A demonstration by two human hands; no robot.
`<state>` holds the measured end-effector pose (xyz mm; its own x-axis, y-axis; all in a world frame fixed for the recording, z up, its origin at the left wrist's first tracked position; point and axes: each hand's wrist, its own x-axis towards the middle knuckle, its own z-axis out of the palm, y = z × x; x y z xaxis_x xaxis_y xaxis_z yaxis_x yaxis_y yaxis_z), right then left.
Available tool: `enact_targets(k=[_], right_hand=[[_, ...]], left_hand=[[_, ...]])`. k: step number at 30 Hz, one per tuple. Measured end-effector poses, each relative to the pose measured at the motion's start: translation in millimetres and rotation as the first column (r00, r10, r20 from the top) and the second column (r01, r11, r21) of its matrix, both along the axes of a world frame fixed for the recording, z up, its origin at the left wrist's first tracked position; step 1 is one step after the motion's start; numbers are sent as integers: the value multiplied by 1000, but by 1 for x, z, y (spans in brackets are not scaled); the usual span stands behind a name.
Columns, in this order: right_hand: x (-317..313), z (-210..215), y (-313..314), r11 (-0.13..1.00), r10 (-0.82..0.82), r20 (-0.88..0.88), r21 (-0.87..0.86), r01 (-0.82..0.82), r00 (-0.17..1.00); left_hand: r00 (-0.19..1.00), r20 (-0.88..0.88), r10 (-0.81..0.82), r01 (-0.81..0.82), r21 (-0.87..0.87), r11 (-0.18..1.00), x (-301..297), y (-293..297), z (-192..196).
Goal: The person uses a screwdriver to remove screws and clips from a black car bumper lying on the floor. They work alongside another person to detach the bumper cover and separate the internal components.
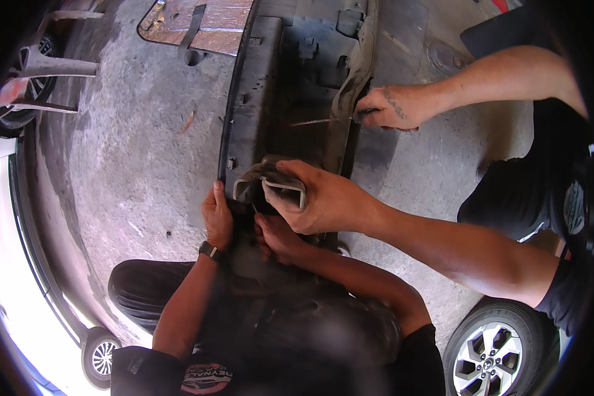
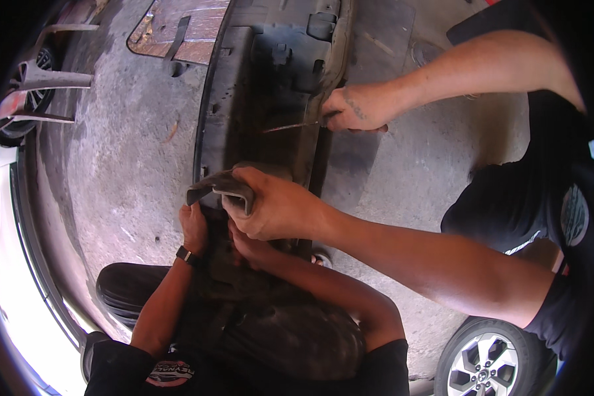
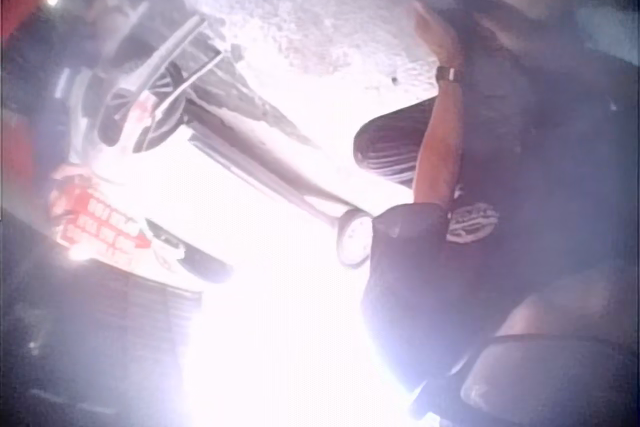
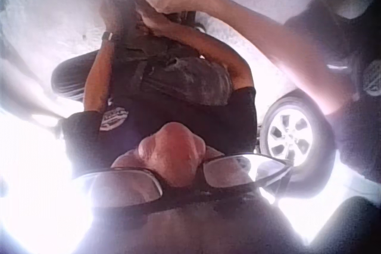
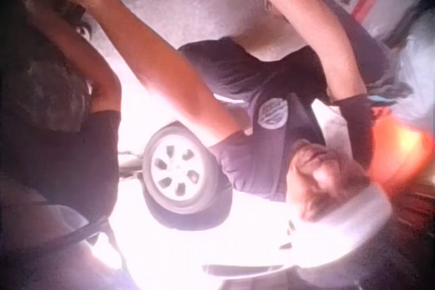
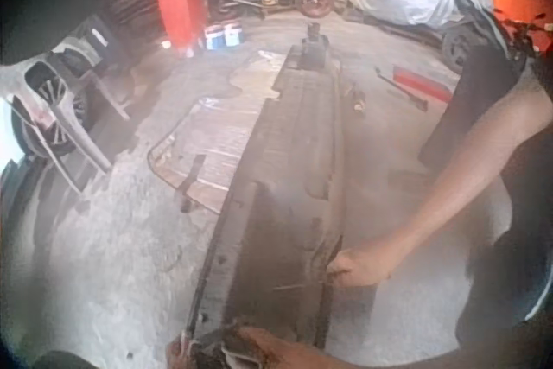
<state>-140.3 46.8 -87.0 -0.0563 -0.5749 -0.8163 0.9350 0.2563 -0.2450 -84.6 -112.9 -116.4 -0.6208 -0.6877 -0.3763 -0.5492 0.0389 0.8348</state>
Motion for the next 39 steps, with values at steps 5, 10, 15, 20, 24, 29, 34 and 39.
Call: enact_targets(k=[5, 10, 15, 20, 24, 29, 34, 39], right_hand=[[12, -16, 4, 998, -22, -136, -59, 14, 990], [26, -20, 3, 972, -159, -302, -213, 96, 940], [17, -23, 7, 953, -155, -221, -290, 87, 963], [11, -15, 0, 991, -32, -293, -132, -8, 956], [1, -1, 8, 998, 62, -221, 25, -58, 973], [9, -15, 11, 999, 16, -220, 45, -6, 975], [20, -14, 13, 990, -35, -337, -139, -13, 941], [14, -9, 5, 995, -2, -299, -98, -29, 954]], left_hand=[[996, -77, 35, -28, 90, 996, 0, 3, -4], [996, -61, 73, -64, 138, 988, 0, 3, -4], [994, -63, 92, -81, 169, 982, -4, 6, 6], [994, -78, 82, -69, 151, 986, -12, 10, 20], [996, -66, 54, -48, 83, 995, -7, 7, 14], [992, -104, 72, -55, 157, 986, -10, 11, 17], [992, -95, 77, -60, 173, 983, -8, 9, 20], [991, -119, 59, -42, 141, 989, -12, 11, 25]])
